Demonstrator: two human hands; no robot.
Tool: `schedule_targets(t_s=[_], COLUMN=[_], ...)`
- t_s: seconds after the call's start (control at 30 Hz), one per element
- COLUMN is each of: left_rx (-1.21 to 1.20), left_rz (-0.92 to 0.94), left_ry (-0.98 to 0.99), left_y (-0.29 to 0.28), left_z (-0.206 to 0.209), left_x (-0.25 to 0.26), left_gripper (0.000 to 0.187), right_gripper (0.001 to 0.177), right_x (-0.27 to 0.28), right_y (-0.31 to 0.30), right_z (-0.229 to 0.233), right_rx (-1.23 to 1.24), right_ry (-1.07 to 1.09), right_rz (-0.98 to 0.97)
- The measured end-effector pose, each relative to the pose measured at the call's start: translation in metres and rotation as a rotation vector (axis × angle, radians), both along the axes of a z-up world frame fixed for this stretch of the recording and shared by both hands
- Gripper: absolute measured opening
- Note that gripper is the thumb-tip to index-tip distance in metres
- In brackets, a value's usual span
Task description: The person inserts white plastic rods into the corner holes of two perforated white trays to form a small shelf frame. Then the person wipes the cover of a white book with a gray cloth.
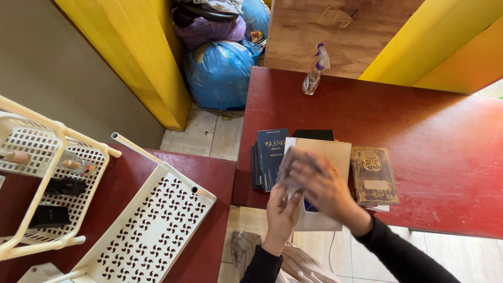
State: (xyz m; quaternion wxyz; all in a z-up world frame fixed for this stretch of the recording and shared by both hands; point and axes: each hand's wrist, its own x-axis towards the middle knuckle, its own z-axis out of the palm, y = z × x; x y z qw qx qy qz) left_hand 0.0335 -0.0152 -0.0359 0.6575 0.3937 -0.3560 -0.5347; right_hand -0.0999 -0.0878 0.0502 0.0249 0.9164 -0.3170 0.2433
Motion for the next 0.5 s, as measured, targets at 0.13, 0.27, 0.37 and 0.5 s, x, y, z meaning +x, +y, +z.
schedule_targets(t_s=[0.13, 0.27, 0.37, 0.5], left_rx=[0.14, 0.206, -0.016, 0.03], left_rz=[-0.024, -0.047, 0.006, 0.006], left_ry=[-0.076, -0.088, -0.011, 0.09], left_y=[0.001, -0.001, -0.003, -0.002], left_z=[0.005, -0.001, -0.012, -0.015], left_x=[0.0, -0.001, -0.002, 0.001], left_gripper=[0.054, 0.057, 0.035, 0.05], right_gripper=[0.05, 0.052, 0.051, 0.049], right_x=[-0.016, -0.008, 0.001, -0.012], right_y=[-0.039, -0.027, 0.004, -0.004], right_z=[0.013, 0.004, -0.01, -0.007], right_rx=[0.073, 0.038, 0.026, 0.058], right_ry=[-0.128, -0.142, -0.022, -0.039], right_rz=[-0.176, -0.188, -0.005, 0.02])
